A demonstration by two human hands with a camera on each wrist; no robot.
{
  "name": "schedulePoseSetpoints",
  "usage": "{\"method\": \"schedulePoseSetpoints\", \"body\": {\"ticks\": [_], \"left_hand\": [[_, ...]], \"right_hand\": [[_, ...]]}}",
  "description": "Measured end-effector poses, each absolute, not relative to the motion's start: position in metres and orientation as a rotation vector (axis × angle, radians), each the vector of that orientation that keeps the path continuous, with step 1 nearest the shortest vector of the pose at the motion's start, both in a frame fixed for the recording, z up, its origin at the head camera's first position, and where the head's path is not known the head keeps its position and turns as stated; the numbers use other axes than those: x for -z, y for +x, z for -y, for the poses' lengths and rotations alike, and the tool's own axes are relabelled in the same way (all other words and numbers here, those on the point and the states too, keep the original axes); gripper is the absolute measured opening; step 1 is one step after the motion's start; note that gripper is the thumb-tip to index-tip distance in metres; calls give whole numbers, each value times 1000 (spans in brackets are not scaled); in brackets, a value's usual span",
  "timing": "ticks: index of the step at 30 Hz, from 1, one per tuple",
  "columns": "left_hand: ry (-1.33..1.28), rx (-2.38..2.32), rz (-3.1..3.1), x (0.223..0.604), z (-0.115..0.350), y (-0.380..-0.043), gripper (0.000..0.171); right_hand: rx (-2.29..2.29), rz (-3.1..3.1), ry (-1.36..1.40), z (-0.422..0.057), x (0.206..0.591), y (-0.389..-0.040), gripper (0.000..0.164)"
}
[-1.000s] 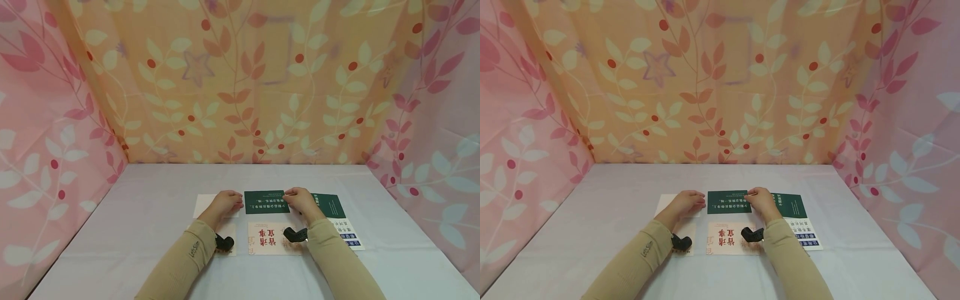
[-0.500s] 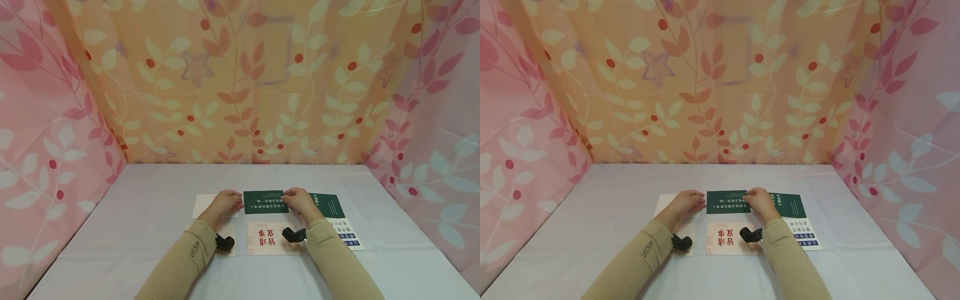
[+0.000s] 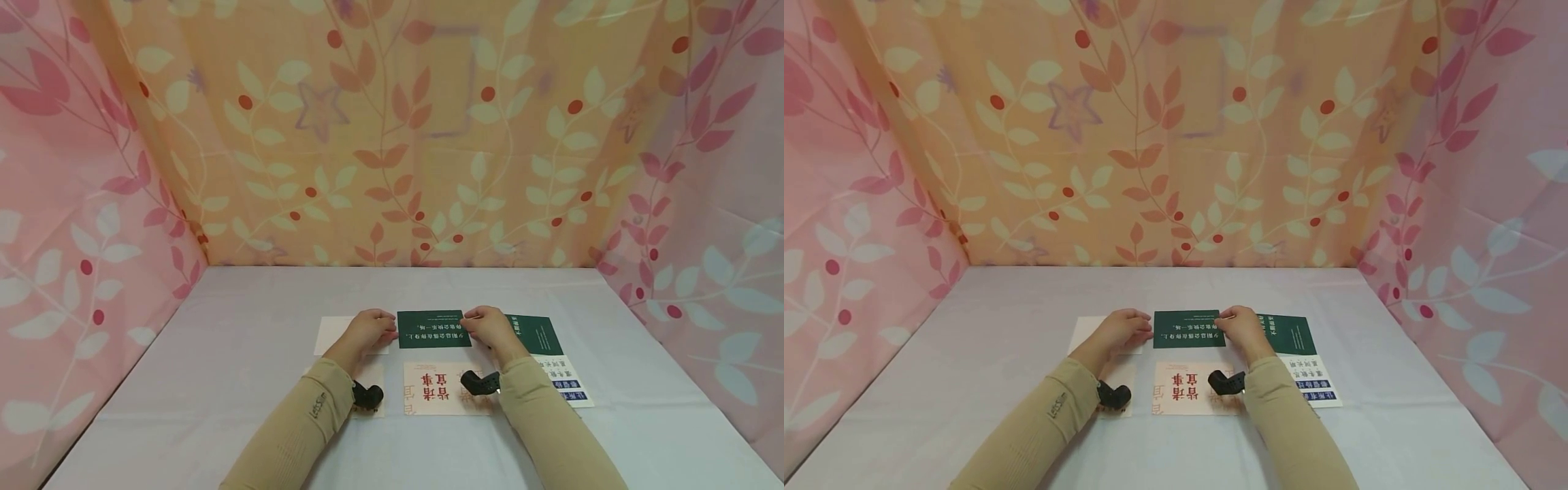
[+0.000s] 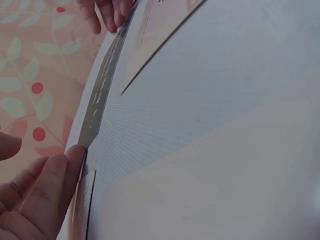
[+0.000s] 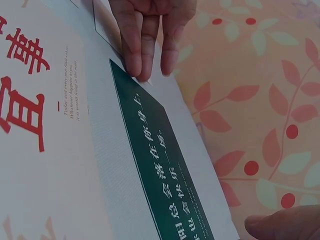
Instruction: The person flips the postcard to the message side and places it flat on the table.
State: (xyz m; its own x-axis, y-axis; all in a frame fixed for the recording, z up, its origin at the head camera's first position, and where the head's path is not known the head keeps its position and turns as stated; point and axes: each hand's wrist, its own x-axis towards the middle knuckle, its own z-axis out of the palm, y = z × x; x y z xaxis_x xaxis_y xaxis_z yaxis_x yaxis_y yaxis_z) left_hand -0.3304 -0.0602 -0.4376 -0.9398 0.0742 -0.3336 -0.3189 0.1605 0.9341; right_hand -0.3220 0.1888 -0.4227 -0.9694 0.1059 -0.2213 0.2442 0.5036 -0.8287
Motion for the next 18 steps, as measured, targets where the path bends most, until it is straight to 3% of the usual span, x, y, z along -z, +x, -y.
{"method": "schedulePoseSetpoints", "body": {"ticks": [18], "left_hand": [[-221,-1867,-2136,436,63,-329,23]], "right_hand": [[1482,-2538,385,-189,420,-321,28]]}}
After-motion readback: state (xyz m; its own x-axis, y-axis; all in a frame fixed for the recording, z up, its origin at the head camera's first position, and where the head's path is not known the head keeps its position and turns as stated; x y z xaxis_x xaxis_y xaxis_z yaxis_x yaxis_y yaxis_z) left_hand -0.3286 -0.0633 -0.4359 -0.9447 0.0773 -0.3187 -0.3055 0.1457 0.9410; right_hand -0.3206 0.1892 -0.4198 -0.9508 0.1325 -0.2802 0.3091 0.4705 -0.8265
